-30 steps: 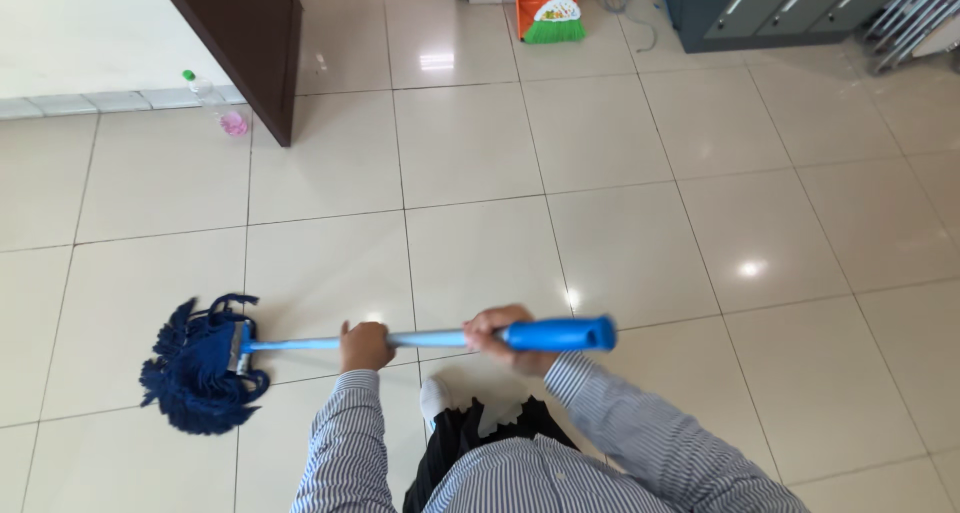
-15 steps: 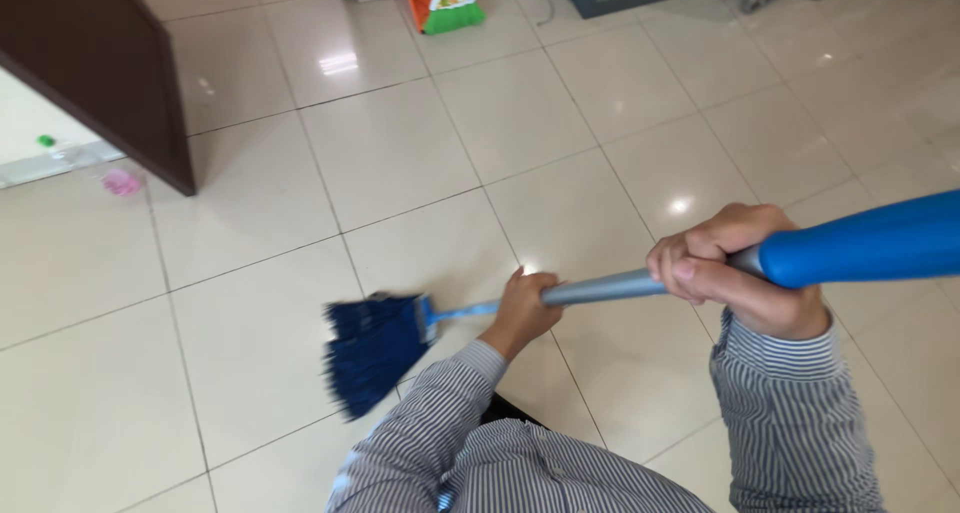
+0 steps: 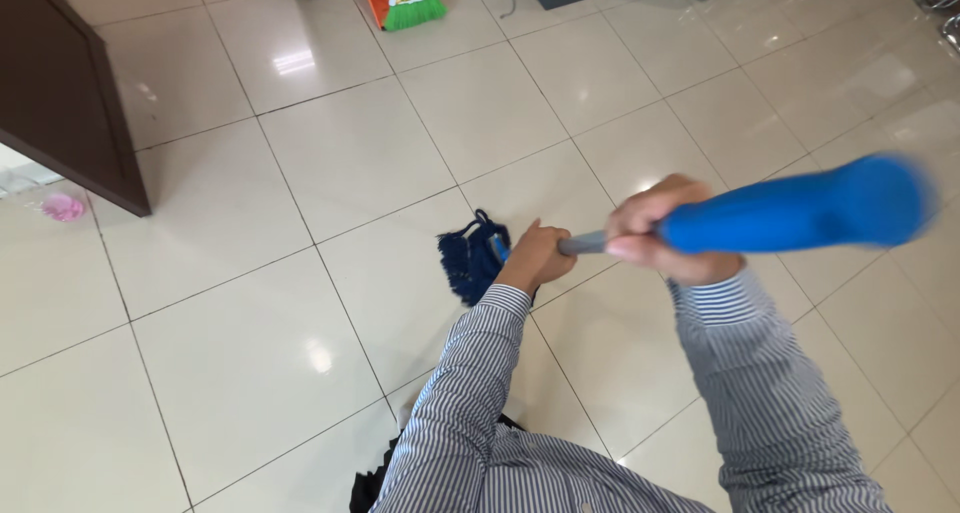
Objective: The person mops a tiled floor by moving a blue-headed mop in multiple directions across the room.
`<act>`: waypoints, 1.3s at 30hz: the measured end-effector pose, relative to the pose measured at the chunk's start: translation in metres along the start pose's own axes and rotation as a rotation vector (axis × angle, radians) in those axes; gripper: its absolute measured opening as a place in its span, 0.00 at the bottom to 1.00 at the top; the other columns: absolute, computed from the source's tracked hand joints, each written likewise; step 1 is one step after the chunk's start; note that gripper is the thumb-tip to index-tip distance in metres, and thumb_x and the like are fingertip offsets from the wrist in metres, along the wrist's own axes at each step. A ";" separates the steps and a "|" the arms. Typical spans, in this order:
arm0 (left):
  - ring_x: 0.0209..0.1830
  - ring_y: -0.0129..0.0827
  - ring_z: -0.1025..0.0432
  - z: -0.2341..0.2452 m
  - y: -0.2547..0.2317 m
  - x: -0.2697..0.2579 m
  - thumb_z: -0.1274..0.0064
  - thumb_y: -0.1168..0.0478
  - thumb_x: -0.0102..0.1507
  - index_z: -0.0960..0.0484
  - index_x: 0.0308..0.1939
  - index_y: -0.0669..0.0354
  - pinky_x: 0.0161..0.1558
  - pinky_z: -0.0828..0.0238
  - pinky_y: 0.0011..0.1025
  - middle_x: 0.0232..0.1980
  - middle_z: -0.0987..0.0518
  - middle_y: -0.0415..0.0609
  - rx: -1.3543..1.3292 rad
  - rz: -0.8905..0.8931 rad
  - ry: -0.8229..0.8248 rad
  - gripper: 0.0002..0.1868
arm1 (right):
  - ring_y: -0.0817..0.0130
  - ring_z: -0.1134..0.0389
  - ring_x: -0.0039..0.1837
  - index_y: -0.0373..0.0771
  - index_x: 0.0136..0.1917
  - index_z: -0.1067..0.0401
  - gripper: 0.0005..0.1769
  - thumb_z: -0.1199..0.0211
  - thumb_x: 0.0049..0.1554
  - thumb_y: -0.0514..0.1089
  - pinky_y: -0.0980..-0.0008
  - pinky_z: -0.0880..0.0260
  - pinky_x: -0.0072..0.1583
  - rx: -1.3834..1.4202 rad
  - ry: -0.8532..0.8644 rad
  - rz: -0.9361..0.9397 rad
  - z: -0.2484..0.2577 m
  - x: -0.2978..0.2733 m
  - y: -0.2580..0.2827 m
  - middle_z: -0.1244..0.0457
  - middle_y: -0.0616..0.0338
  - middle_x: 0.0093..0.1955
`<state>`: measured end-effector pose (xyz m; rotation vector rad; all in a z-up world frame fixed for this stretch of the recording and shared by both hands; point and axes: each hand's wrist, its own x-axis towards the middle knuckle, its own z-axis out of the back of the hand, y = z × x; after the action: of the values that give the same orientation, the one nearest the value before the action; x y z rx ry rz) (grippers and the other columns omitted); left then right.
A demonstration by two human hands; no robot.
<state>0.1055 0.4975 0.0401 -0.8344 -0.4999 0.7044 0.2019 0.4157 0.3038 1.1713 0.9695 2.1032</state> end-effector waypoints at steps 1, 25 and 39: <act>0.44 0.53 0.23 0.007 -0.006 -0.001 0.46 0.56 0.56 0.13 0.34 0.55 0.63 0.34 0.47 0.36 0.16 0.56 -0.015 0.012 0.011 0.10 | 0.70 0.41 0.26 0.39 0.30 0.44 0.19 0.40 0.55 0.26 0.69 0.39 0.32 0.105 -0.058 0.029 0.005 0.000 0.001 0.48 0.63 0.24; 0.53 0.42 0.24 0.178 0.267 -0.293 0.36 0.49 0.53 0.15 0.39 0.48 0.71 0.44 0.50 0.46 0.16 0.47 0.544 0.943 0.061 0.14 | 0.65 0.26 0.51 0.35 0.42 0.26 0.11 0.41 0.66 0.39 0.56 0.27 0.67 0.354 0.117 -0.273 -0.236 0.022 -0.219 0.30 0.52 0.42; 0.39 0.55 0.22 0.075 0.132 -0.056 0.45 0.58 0.52 0.12 0.29 0.50 0.46 0.24 0.50 0.35 0.16 0.56 0.175 0.487 -0.153 0.07 | 0.65 0.33 0.39 0.32 0.42 0.24 0.06 0.37 0.62 0.30 0.56 0.23 0.57 0.467 -0.144 -0.235 0.034 0.033 -0.144 0.36 0.55 0.35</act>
<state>-0.0283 0.5561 -0.0291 -0.7447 -0.3655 1.2494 0.2314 0.5365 0.2172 1.3293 1.4987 1.6300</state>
